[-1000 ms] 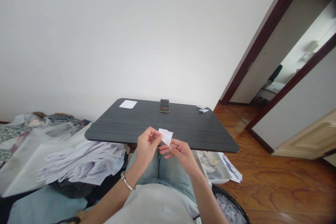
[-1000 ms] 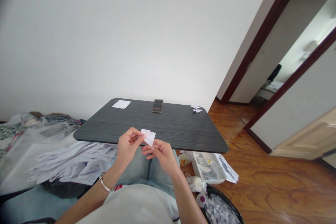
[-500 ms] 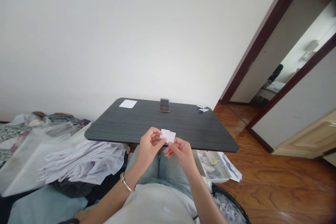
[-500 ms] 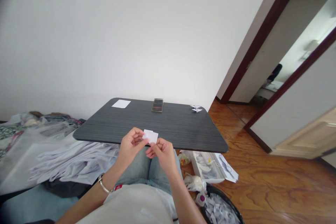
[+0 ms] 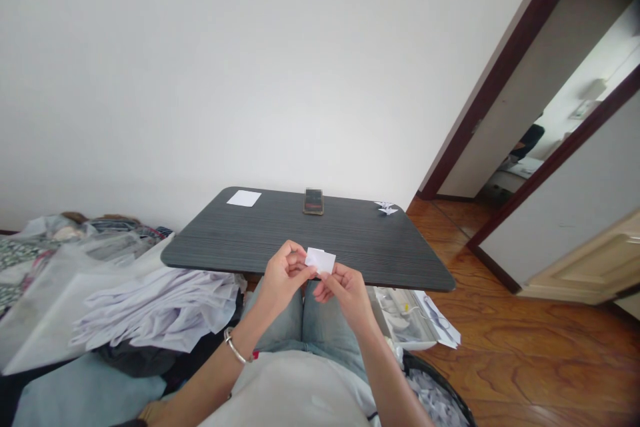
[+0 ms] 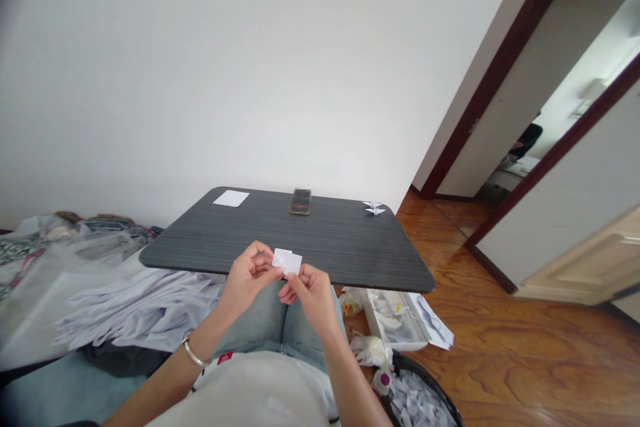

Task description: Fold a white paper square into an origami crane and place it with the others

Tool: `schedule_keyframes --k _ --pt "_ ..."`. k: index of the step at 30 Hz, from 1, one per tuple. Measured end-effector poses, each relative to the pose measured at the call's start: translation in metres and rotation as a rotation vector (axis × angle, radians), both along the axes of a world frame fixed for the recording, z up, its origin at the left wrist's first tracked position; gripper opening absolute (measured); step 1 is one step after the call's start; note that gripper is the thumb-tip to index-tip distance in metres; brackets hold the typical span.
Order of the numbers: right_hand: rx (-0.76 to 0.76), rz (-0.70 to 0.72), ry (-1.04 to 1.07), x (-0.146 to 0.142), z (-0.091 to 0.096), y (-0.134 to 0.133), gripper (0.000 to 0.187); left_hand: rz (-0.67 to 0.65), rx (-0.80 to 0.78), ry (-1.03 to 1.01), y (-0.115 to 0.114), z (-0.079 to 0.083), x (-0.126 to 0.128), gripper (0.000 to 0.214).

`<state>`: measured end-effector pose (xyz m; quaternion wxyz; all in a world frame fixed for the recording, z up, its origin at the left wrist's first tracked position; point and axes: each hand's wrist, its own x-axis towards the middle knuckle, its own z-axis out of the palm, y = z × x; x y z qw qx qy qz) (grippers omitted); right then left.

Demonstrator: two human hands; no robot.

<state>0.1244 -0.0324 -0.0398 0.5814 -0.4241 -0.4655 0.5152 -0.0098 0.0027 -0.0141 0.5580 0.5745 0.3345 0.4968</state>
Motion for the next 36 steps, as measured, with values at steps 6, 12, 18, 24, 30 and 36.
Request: schedule_keyframes --k 6,12,18,24,30,36 --pt "-0.003 0.018 0.038 0.001 0.001 0.000 0.028 -0.003 0.075 0.002 0.002 -0.004 -0.003 0.023" --pt "-0.027 0.071 0.068 0.003 0.003 -0.001 0.026 -0.004 0.179 0.172 0.007 -0.007 -0.011 0.010" --pt "-0.013 0.048 0.045 0.000 0.002 0.000 0.027 0.063 0.234 0.255 0.006 -0.002 -0.010 0.014" --pt "0.016 -0.002 0.012 -0.005 0.001 0.000 0.033 0.082 0.219 0.262 0.001 -0.005 -0.004 0.018" --pt "0.039 -0.011 0.005 -0.007 -0.002 0.000 0.035 0.118 0.260 0.219 0.000 -0.011 0.001 0.015" --pt "0.050 0.001 -0.001 -0.009 -0.001 -0.002 0.035 0.186 0.290 0.215 -0.001 -0.014 0.006 0.015"
